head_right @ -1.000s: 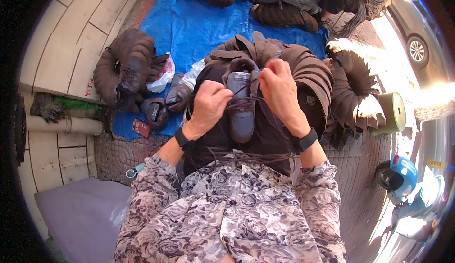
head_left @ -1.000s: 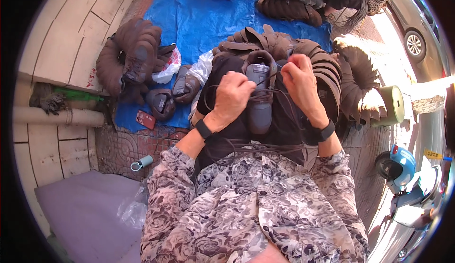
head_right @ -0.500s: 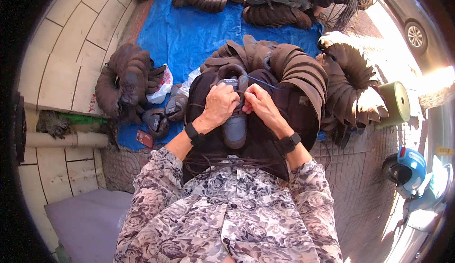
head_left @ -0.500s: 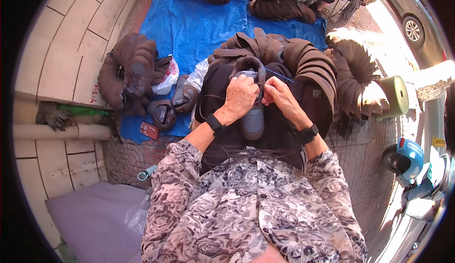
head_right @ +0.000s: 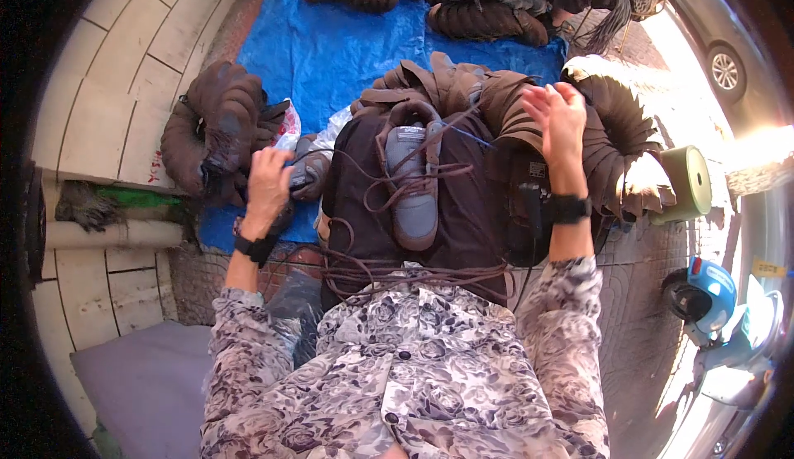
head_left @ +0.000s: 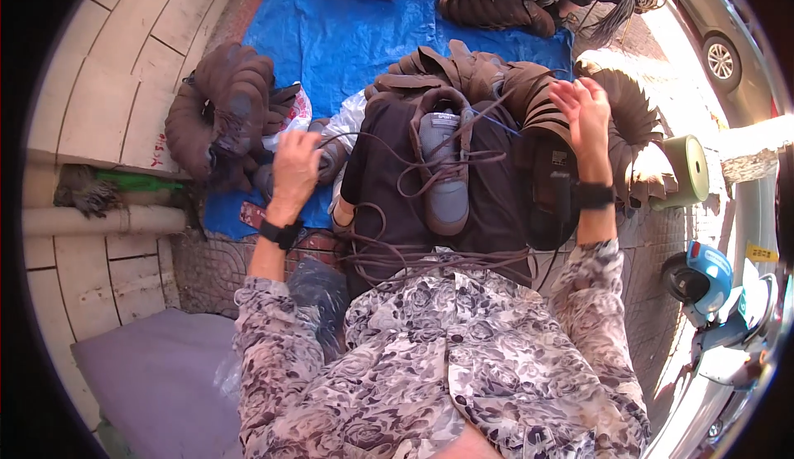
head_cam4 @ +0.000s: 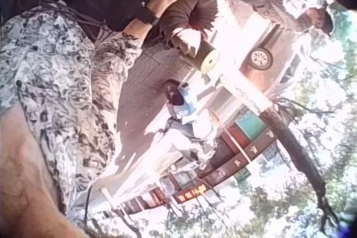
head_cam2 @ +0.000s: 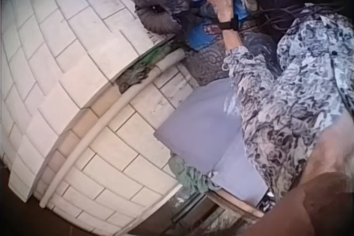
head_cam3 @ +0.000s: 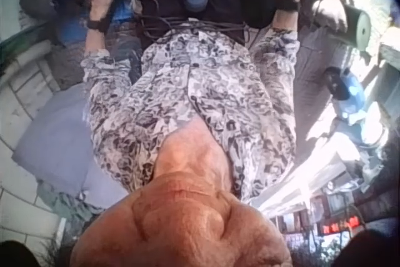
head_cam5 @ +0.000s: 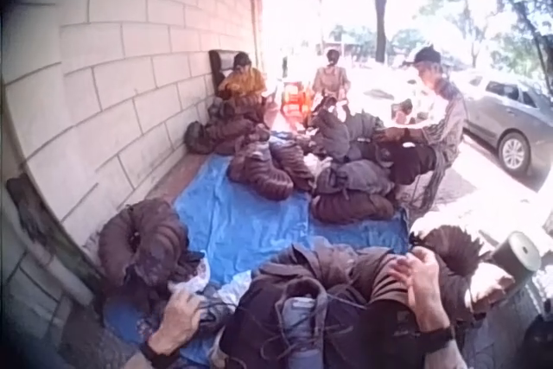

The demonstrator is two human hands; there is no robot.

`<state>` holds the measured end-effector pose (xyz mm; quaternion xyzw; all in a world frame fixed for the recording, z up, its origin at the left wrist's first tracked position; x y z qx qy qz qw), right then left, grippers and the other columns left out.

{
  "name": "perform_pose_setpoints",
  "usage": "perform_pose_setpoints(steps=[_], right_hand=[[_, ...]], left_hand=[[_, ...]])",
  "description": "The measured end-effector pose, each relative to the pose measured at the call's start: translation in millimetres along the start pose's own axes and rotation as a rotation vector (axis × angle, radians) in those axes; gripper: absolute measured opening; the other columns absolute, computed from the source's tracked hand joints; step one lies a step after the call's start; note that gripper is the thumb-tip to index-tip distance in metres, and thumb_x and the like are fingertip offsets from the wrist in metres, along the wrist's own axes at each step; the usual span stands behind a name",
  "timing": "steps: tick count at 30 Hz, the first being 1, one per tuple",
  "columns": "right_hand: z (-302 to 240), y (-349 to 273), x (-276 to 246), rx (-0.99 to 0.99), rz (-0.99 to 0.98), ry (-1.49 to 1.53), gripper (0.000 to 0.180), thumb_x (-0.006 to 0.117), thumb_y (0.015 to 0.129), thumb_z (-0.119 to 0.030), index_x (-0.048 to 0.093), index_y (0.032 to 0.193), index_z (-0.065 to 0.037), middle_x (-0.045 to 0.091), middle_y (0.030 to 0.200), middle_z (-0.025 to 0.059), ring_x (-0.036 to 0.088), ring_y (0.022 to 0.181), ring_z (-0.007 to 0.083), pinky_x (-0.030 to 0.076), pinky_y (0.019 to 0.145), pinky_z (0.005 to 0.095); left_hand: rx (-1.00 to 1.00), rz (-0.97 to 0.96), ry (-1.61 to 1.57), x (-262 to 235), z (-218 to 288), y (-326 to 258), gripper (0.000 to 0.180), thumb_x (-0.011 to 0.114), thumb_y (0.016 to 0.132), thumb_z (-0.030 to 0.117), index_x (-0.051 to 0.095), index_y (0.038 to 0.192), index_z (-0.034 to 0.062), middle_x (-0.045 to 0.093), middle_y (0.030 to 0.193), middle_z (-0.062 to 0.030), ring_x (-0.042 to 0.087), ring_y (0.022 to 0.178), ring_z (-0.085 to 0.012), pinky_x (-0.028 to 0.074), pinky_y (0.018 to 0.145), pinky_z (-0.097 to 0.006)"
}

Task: Lacing a brown shoe while sitting in a shoe manufacturing environment.

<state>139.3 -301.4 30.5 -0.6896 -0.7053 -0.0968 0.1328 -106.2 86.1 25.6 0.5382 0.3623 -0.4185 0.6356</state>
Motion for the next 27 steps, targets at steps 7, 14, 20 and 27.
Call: perform_pose_setpoints(steps=[7, 14, 20, 27], right_hand=[[0.4, -143.6, 61.6, -0.673, -0.755, -0.999, 0.064, 0.070, 0.062, -0.006, 0.048, 0.122, -0.006, 0.057, 0.094, 0.0114, 0.049, 0.103, 0.0305, 0.035, 0.096, 0.0409], [-0.6, -135.7, 62.9, -0.579, -0.723, -0.887, 0.035, 0.067, 0.069, -0.002, 0.061, 0.103, -0.007, 0.059, 0.072, 0.0062, 0.057, 0.075, 0.0227, 0.042, 0.084, 0.0347], [14.0, -115.4, 49.5, -0.787, -0.383, -1.143, 0.014, 0.068, 0.069, -0.006, 0.066, 0.082, -0.005, 0.060, 0.076, 0.0084, 0.056, 0.075, 0.0249, 0.044, 0.076, 0.0349], [41.2, -120.9, 50.6, -0.072, -0.409, -0.367, 0.010, 0.066, 0.078, -0.003, 0.056, 0.081, -0.004, 0.050, 0.074, -0.0038, 0.045, 0.068, 0.0029, 0.038, 0.060, 0.0186]], left_hand=[[0.158, -0.134, -0.514, 39.8, 90.8, 36.4, 0.027, 0.054, 0.083, 0.008, 0.051, 0.109, 0.0027, 0.058, 0.093, -0.0119, 0.054, 0.093, -0.0269, 0.040, 0.083, -0.038], [-0.130, -0.141, -0.849, 37.7, 96.7, 41.7, 0.024, 0.064, 0.079, 0.008, 0.053, 0.101, 0.0041, 0.055, 0.063, -0.0026, 0.051, 0.057, -0.0126, 0.039, 0.053, -0.026], [-0.250, -0.139, -0.918, 44.2, 92.1, 34.8, 0.021, 0.066, 0.079, 0.009, 0.055, 0.096, 0.0033, 0.052, 0.062, 0.0022, 0.046, 0.057, -0.0039, 0.037, 0.052, -0.021], [-0.316, -0.112, -0.952, 49.0, 92.5, 32.7, 0.019, 0.067, 0.076, 0.009, 0.056, 0.089, 0.0012, 0.057, 0.061, -0.0046, 0.053, 0.055, -0.0095, 0.043, 0.054, -0.025]])
Point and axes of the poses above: each hand's wrist, its own y-axis towards the middle knuckle, its own x-axis out of the palm, z = x × y, the point moved 3 cm from there along y, towards the middle knuckle
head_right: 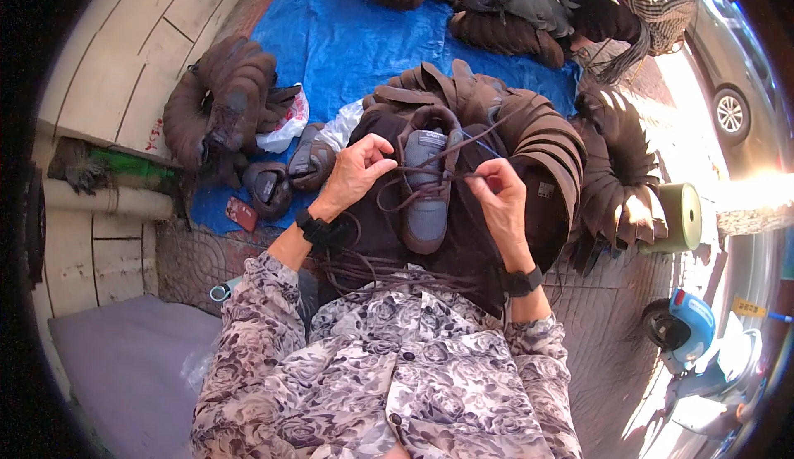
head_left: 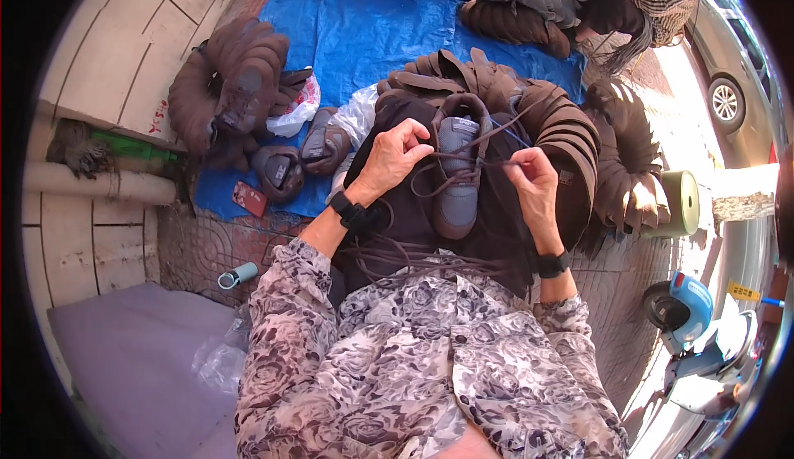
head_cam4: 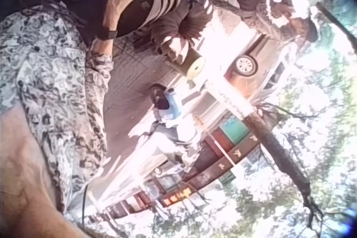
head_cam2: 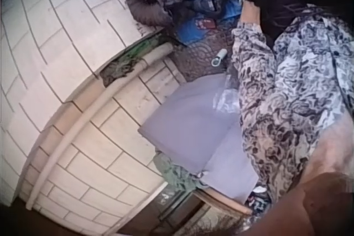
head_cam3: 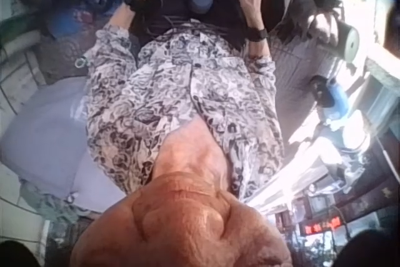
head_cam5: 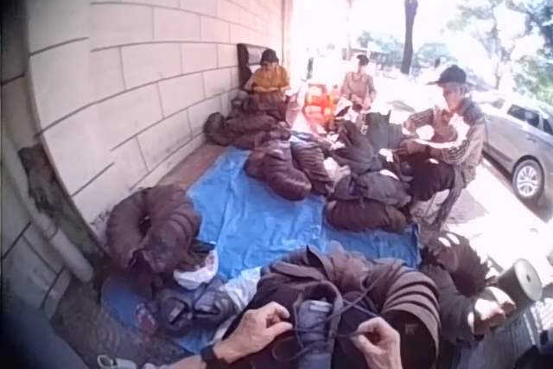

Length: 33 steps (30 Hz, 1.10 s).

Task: Lacing a brown shoe while sitting in a shoe manufacturing environment.

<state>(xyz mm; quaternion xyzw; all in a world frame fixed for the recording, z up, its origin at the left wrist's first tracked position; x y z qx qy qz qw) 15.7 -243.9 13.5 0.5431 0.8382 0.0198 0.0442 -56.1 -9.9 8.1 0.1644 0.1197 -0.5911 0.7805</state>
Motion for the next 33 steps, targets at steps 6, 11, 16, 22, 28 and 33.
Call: perform_pose_setpoints(steps=[6, 11, 16, 22, 28, 33], right_hand=[[-31.4, 7.5, -10.4, -0.101, -0.556, -0.352, 0.019, 0.071, 0.069, -0.004, 0.053, 0.077, -0.003, 0.051, 0.069, -0.0006, 0.049, 0.066, 0.0106, 0.041, 0.060, 0.0247], [-42.9, 8.7, -13.5, -0.308, -0.278, -0.710, 0.013, 0.067, 0.067, -0.003, 0.058, 0.077, -0.002, 0.056, 0.067, 0.0078, 0.054, 0.065, 0.0222, 0.044, 0.061, 0.0302], [-18.4, 1.9, -11.0, -0.483, 0.190, -0.815, 0.007, 0.064, 0.073, -0.005, 0.058, 0.077, -0.004, 0.058, 0.067, 0.0101, 0.059, 0.061, 0.0248, 0.046, 0.055, 0.0326], [4.2, 2.9, -5.2, -0.371, 0.215, -0.905, 0.015, 0.062, 0.078, -0.009, 0.049, 0.085, -0.007, 0.055, 0.059, 0.0127, 0.059, 0.053, 0.0285, 0.044, 0.049, 0.0372], [-3.7, 14.8, 10.1, -0.245, -0.373, -0.685, 0.029, 0.068, 0.073, -0.010, 0.052, 0.096, -0.006, 0.055, 0.070, 0.0110, 0.058, 0.066, 0.0295, 0.046, 0.057, 0.0341], [-34.5, 30.3, 37.2, -0.591, -0.288, -0.822, 0.023, 0.063, 0.077, -0.008, 0.054, 0.097, -0.007, 0.053, 0.076, 0.0093, 0.057, 0.065, 0.0276, 0.047, 0.059, 0.0365]], left_hand=[[-0.040, -0.002, -0.131, 0.9, -11.3, -0.5, 0.018, 0.067, 0.076, 0.010, 0.057, 0.088, 0.0015, 0.058, 0.063, -0.0020, 0.053, 0.058, -0.0067, 0.043, 0.056, -0.023], [-0.063, -0.016, -0.149, 2.3, -8.1, -1.2, 0.016, 0.067, 0.076, 0.009, 0.057, 0.086, 0.0014, 0.057, 0.064, -0.0013, 0.052, 0.058, -0.0058, 0.044, 0.057, -0.022], [-0.061, -0.015, -0.139, 1.1, -9.9, -2.4, 0.016, 0.067, 0.076, 0.008, 0.057, 0.086, 0.0019, 0.054, 0.062, 0.0005, 0.049, 0.057, -0.0044, 0.041, 0.054, -0.021], [-0.288, 0.012, -0.541, -20.0, -8.8, -8.0, 0.014, 0.067, 0.078, 0.007, 0.056, 0.086, 0.0082, 0.052, 0.065, 0.0038, 0.044, 0.053, -0.0023, 0.035, 0.047, -0.017], [-0.306, 0.389, -1.086, -147.7, -68.9, -12.4, 0.011, 0.058, 0.085, 0.002, 0.052, 0.090, 0.0101, 0.045, 0.059, 0.0014, 0.033, 0.040, -0.0045, 0.022, 0.033, -0.019], [-0.235, 0.234, -0.245, -106.7, -53.0, -10.9, 0.029, 0.062, 0.084, 0.017, 0.053, 0.108, 0.0042, 0.060, 0.100, -0.0150, 0.059, 0.092, -0.0212, 0.047, 0.080, -0.031]])
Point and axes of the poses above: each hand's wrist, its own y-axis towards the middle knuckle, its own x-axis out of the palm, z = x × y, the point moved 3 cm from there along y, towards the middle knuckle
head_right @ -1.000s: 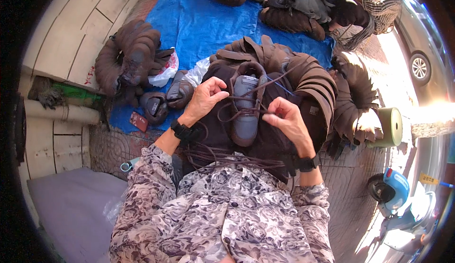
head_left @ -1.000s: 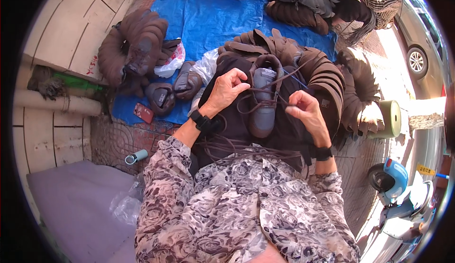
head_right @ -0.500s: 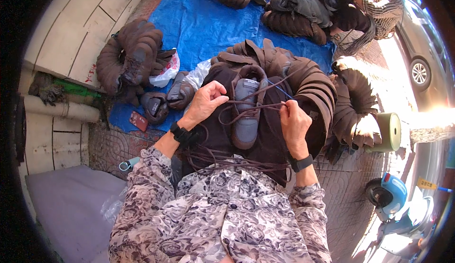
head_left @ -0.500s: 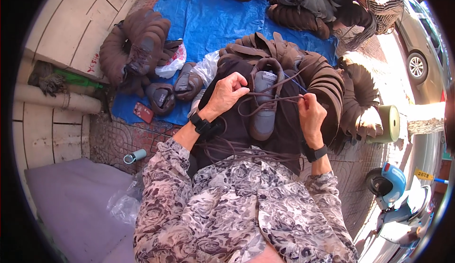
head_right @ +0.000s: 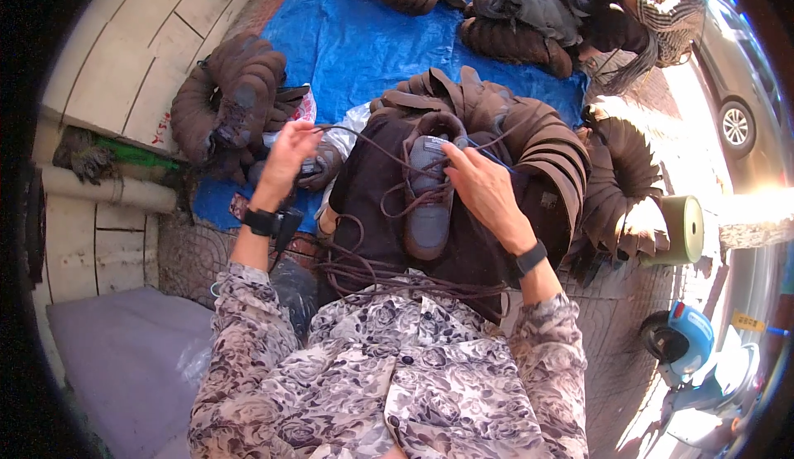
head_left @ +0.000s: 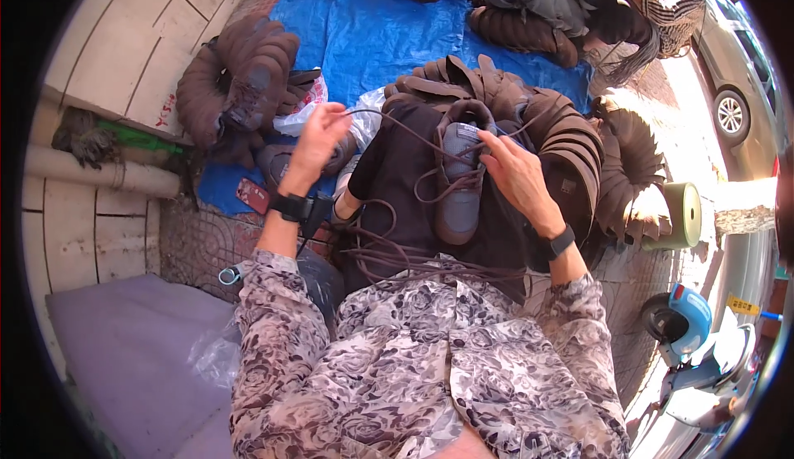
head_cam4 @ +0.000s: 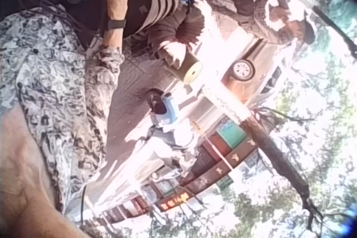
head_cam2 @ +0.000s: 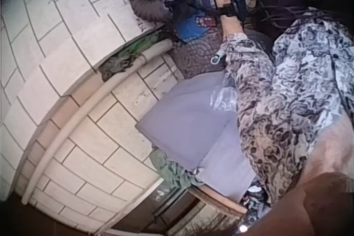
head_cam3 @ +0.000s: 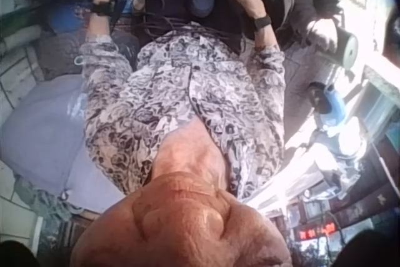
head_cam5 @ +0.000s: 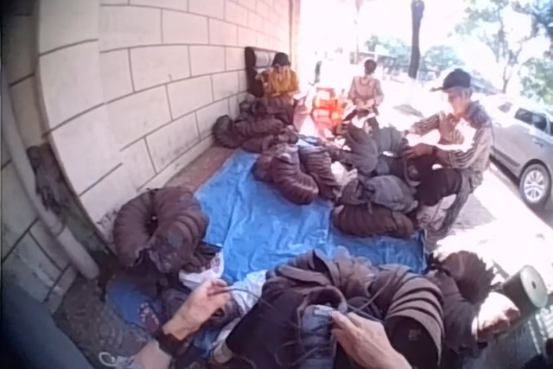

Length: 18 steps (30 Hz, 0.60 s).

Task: Lacing a brown shoe while sitting in a shoe manufacturing environment.

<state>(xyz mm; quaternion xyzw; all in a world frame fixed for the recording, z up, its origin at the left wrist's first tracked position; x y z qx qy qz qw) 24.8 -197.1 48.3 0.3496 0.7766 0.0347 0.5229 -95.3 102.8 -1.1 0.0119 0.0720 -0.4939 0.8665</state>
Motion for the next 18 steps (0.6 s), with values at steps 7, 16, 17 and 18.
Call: perform_pose_setpoints(steps=[7, 16, 17, 18], right_hand=[[16.1, 7.7, -6.6, -0.157, -0.037, -0.057, 0.009, 0.062, 0.075, -0.010, 0.054, 0.076, -0.006, 0.058, 0.071, 0.0095, 0.061, 0.068, 0.0269, 0.048, 0.056, 0.0364], [54.7, -36.8, -76.4, 0.347, 0.002, -0.249, 0.005, 0.064, 0.076, -0.009, 0.061, 0.077, -0.004, 0.061, 0.084, 0.0118, 0.061, 0.076, 0.0298, 0.047, 0.071, 0.0342], [52.7, -37.1, -80.2, 0.350, 0.002, -0.246, 0.005, 0.064, 0.076, -0.009, 0.061, 0.077, -0.004, 0.061, 0.084, 0.0118, 0.061, 0.076, 0.0298, 0.047, 0.071, 0.0342], [48.1, -33.8, -84.4, 0.176, 0.012, -0.215, 0.006, 0.064, 0.075, -0.009, 0.061, 0.078, -0.005, 0.061, 0.087, 0.0094, 0.060, 0.077, 0.0291, 0.045, 0.077, 0.0337]], left_hand=[[0.803, -0.174, 0.631, 105.8, 48.8, -20.1, 0.039, 0.054, 0.072, 0.000, 0.058, 0.109, 0.0129, 0.042, 0.122, -0.0183, 0.040, 0.117, -0.0350, 0.032, 0.099, -0.043], [0.818, -0.395, 0.661, 123.6, 30.8, -24.1, 0.025, 0.053, 0.064, -0.007, 0.054, 0.085, 0.0056, 0.046, 0.118, -0.0154, 0.045, 0.111, -0.0344, 0.038, 0.095, -0.039], [0.803, -0.424, 0.660, 123.1, 33.3, -25.5, 0.025, 0.054, 0.065, -0.005, 0.054, 0.088, 0.0053, 0.046, 0.118, -0.0149, 0.046, 0.110, -0.0334, 0.039, 0.093, -0.038], [0.791, -0.450, 0.661, 122.9, 36.7, -24.3, 0.025, 0.056, 0.067, -0.004, 0.055, 0.090, 0.0051, 0.046, 0.118, -0.0144, 0.047, 0.109, -0.0324, 0.041, 0.092, -0.038]])
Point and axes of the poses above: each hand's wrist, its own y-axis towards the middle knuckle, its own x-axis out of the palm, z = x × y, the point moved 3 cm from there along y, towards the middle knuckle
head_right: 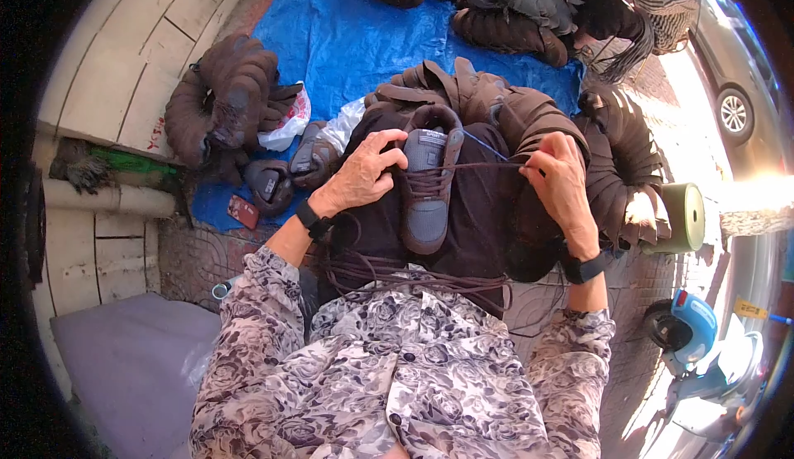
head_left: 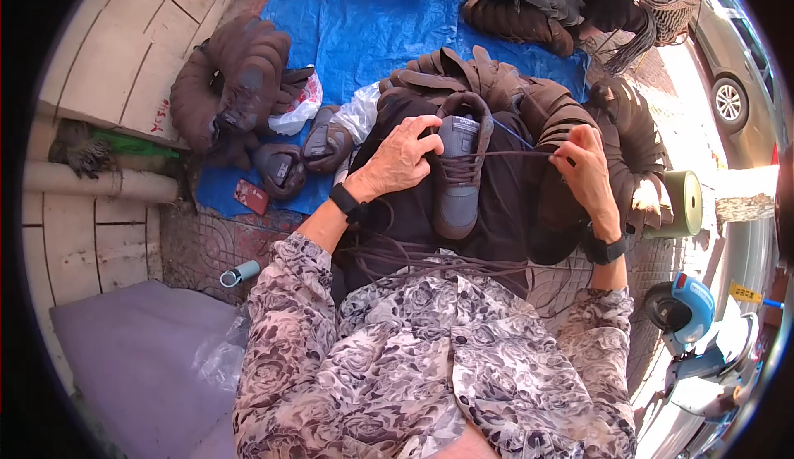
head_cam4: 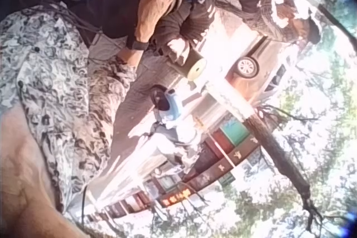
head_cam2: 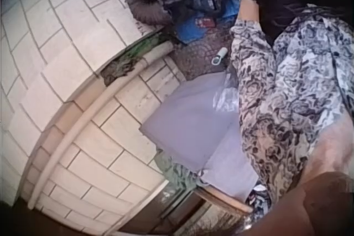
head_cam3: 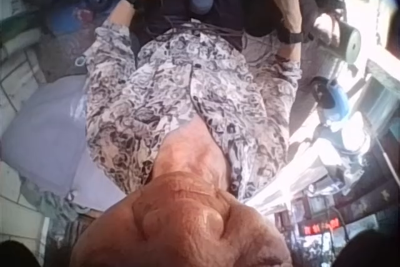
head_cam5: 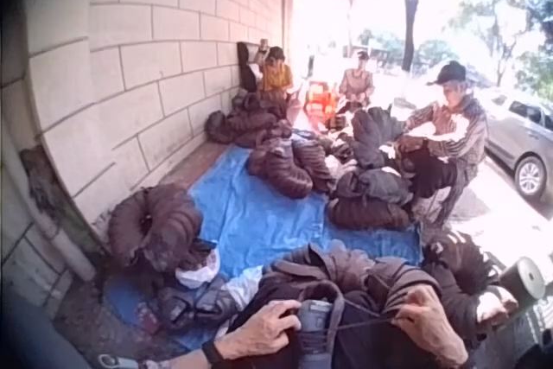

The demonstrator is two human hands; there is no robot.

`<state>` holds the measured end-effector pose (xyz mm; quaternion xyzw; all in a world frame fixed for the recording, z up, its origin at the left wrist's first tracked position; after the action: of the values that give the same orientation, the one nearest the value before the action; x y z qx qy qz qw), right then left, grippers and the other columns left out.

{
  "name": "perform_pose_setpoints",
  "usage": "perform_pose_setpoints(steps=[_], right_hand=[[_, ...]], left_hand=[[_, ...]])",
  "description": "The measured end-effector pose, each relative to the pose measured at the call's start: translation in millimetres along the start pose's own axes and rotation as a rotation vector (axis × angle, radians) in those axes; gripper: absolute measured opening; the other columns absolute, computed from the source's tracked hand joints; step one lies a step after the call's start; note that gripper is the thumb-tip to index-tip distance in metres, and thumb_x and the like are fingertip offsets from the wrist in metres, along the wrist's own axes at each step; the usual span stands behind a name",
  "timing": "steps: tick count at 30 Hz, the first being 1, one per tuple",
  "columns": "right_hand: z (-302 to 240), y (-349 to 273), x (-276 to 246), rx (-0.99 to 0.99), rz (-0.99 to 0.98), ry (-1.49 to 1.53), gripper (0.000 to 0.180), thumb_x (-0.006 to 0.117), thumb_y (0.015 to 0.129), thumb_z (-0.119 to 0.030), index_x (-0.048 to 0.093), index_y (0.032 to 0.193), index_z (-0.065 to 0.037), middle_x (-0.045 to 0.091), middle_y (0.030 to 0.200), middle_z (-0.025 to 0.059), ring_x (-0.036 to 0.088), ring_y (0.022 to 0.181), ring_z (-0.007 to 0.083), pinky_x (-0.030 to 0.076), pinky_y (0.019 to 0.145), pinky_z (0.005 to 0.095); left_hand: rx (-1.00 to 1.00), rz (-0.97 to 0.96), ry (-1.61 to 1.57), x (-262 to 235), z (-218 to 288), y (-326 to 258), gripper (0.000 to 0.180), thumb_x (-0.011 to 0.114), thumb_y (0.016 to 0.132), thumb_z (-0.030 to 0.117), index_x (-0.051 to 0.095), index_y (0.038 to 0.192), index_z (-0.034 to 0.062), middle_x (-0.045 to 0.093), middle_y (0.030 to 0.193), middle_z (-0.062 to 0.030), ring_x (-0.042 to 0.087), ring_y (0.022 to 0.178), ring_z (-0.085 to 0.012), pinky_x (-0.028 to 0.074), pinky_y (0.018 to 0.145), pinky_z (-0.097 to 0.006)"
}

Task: Lacing a brown shoe while sitting in a shoe manufacturing environment.

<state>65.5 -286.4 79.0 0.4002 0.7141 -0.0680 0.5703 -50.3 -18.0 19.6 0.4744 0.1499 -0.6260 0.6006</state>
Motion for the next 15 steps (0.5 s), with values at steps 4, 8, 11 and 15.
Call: perform_pose_setpoints(steps=[4, 8, 11, 15], right_hand=[[12.1, -9.0, -23.1, 0.050, -0.244, 0.591, 0.007, 0.062, 0.080, -0.007, 0.058, 0.077, -0.002, 0.061, 0.076, 0.0039, 0.061, 0.072, 0.0189, 0.042, 0.084, 0.0314], [37.6, -23.0, -41.4, 0.486, -0.367, 0.931, 0.014, 0.056, 0.088, -0.015, 0.058, 0.080, -0.003, 0.050, 0.062, -0.0043, 0.043, 0.056, 0.0028, 0.033, 0.048, 0.0181], [91.6, -41.0, -69.8, 0.480, -0.400, 0.521, 0.013, 0.057, 0.088, -0.015, 0.060, 0.084, -0.003, 0.048, 0.064, -0.0058, 0.041, 0.057, 0.0019, 0.032, 0.048, 0.0182], [136.8, -81.7, -109.0, 0.477, -0.283, 0.269, 0.009, 0.057, 0.087, -0.007, 0.060, 0.091, 0.000, 0.054, 0.064, 0.0019, 0.049, 0.057, 0.0089, 0.042, 0.056, 0.0227]], left_hand=[[-0.106, 0.109, -0.210, -5.8, 11.4, -5.6, 0.031, 0.065, 0.073, 0.005, 0.056, 0.103, 0.0050, 0.047, 0.117, -0.0118, 0.057, 0.092, -0.0219, 0.047, 0.077, -0.033], [-0.429, -0.045, -0.347, -11.2, -2.7, -25.0, 0.019, 0.066, 0.077, 0.008, 0.060, 0.093, 0.0010, 0.061, 0.082, -0.0058, 0.059, 0.067, -0.0100, 0.045, 0.059, -0.024], [-0.600, -0.165, -0.442, -33.6, -26.1, -51.8, 0.014, 0.063, 0.080, 0.012, 0.066, 0.087, 0.0003, 0.064, 0.070, -0.0085, 0.061, 0.064, -0.0129, 0.048, 0.060, -0.025], [-0.640, -0.109, -0.202, -85.8, -58.9, -128.8, 0.016, 0.062, 0.078, 0.008, 0.067, 0.091, 0.0004, 0.067, 0.079, -0.0113, 0.064, 0.069, -0.0168, 0.049, 0.064, -0.027]])
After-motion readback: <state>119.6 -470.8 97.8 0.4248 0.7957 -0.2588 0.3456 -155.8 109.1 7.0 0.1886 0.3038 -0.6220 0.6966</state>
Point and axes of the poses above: each hand's wrist, its own y-axis towards the middle knuckle, its own x-axis out of the palm, z = x × y, the point moved 3 cm from there along y, towards the middle knuckle
